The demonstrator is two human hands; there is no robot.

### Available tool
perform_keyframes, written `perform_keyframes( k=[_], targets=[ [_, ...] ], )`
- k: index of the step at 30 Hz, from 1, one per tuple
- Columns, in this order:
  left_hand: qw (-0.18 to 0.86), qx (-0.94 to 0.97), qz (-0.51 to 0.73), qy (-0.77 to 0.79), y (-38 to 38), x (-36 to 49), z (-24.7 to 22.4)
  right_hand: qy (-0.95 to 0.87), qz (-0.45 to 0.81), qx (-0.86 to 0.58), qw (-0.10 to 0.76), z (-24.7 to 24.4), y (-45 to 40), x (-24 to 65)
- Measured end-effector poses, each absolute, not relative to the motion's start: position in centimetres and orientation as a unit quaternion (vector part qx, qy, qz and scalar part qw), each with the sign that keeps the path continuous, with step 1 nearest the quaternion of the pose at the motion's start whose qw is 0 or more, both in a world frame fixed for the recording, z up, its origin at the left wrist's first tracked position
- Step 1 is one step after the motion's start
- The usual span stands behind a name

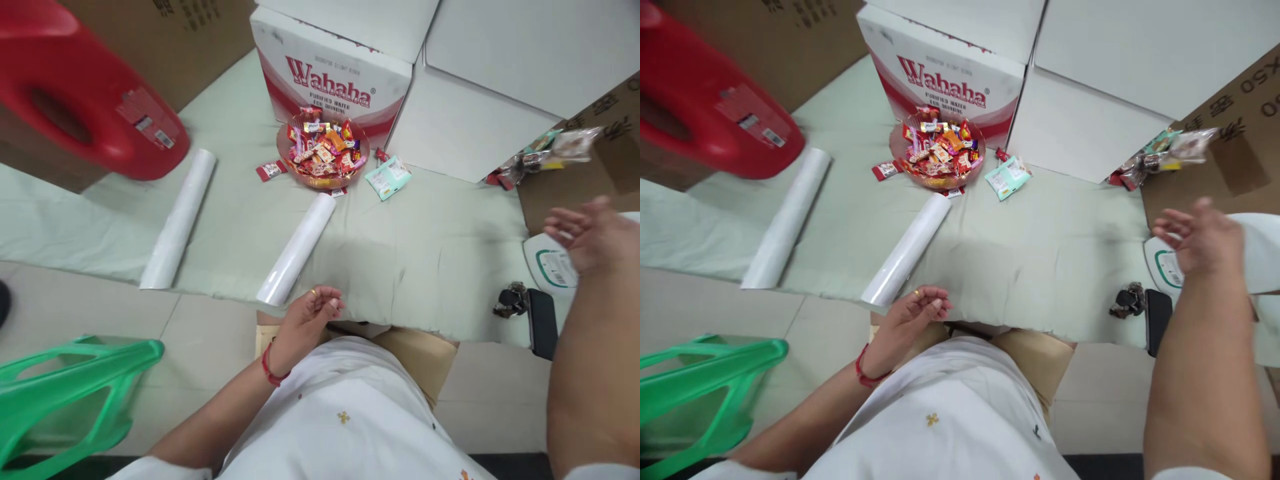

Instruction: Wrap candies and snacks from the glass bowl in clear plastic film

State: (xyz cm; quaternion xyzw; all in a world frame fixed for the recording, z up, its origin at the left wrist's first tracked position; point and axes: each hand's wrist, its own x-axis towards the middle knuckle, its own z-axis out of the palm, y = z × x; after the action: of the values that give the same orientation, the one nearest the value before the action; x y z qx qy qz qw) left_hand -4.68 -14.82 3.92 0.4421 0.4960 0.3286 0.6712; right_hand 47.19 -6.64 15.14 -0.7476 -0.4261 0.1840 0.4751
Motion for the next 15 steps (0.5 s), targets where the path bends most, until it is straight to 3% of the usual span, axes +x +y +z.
perform_keyframes(
  k=[1, 3, 7, 11, 13, 15],
  targets=[
    [0.644, 0.462, 0.342, 0.504, -15.1, -4.8, 4.1, -0.357, 0.214, -0.754, 0.509, 13.9, -7.3, 45.8],
    [0.552, 0.541, 0.368, 0.517, -15.6, -5.2, 4.7, -0.334, 0.253, -0.761, 0.495, 10.7, -9.2, 42.7],
    [0.284, 0.702, 0.442, 0.481, -16.1, -7.1, 6.2, -0.312, 0.33, -0.769, 0.45, 4.5, -13.3, 37.6],
    [0.026, 0.698, 0.501, 0.511, -14.2, -9.3, 6.7, -0.316, 0.346, -0.77, 0.433, 2.4, -16.0, 34.4],
    [-0.025, 0.686, 0.457, 0.566, -12.8, -10.2, 6.3, -0.324, 0.335, -0.77, 0.435, 2.5, -16.6, 33.1],
    [0.004, 0.685, 0.392, 0.614, -11.6, -10.6, 5.8, -0.34, 0.326, -0.769, 0.433, 2.8, -16.9, 31.8]
  ],
)
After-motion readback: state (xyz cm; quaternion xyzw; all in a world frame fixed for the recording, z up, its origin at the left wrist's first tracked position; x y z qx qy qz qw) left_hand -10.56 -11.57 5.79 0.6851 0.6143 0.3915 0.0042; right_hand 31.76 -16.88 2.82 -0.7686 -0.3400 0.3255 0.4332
